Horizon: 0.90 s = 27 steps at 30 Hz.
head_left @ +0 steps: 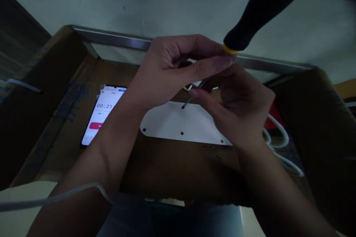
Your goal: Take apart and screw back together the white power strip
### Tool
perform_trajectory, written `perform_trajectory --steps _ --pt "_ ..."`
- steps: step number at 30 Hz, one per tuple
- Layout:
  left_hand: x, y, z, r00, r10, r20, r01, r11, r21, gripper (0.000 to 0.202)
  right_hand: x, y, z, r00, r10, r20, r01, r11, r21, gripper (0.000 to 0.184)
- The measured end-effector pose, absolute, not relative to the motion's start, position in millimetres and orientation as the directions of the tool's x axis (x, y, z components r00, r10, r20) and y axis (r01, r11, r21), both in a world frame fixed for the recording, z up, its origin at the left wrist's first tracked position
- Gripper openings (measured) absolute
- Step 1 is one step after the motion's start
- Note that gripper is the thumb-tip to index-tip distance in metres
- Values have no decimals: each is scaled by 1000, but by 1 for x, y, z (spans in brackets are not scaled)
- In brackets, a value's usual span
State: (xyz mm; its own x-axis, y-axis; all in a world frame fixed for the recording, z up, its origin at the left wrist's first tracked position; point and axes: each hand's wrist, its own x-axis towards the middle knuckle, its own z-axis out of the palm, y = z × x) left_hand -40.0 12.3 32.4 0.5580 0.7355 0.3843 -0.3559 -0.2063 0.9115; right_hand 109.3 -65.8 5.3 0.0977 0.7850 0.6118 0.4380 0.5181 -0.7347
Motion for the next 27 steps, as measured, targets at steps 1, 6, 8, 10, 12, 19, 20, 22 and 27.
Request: perform_trajectory --steps 1,6,8,10,12,19,20,22,27 --pt "-39 13 31 534 745 399 -369 -219 903 9 109 -66 6 108 785 610 443 511 -736 22" --pt "-35 17 27 467 747 474 -438 -270 857 16 108 -67 7 125 783 610 505 479 -718 20" --pt "-34 17 27 477 741 473 -444 -261 857 19 107 -68 7 121 777 618 552 464 -693 18" --pt "-35 16 28 497 737 457 -431 -248 868 21 106 -70 7 121 773 623 591 448 -670 15" --pt "-36 15 29 512 743 431 -386 -249 888 18 106 -72 9 109 774 623 613 441 -656 13" --pt "-38 7 34 532 757 379 -422 -151 894 11 106 -76 9 73 796 601 596 448 -666 21" --pt "-37 5 36 535 764 360 -435 -116 893 14 106 -76 10 69 794 604 593 454 -665 21" --pt "-35 1 40 530 777 340 -467 -67 882 18 107 -75 10 61 787 613 586 470 -661 23" --pt "-33 -3 44 487 812 321 -429 -97 898 11 107 -75 11 46 783 620 594 477 -647 22"
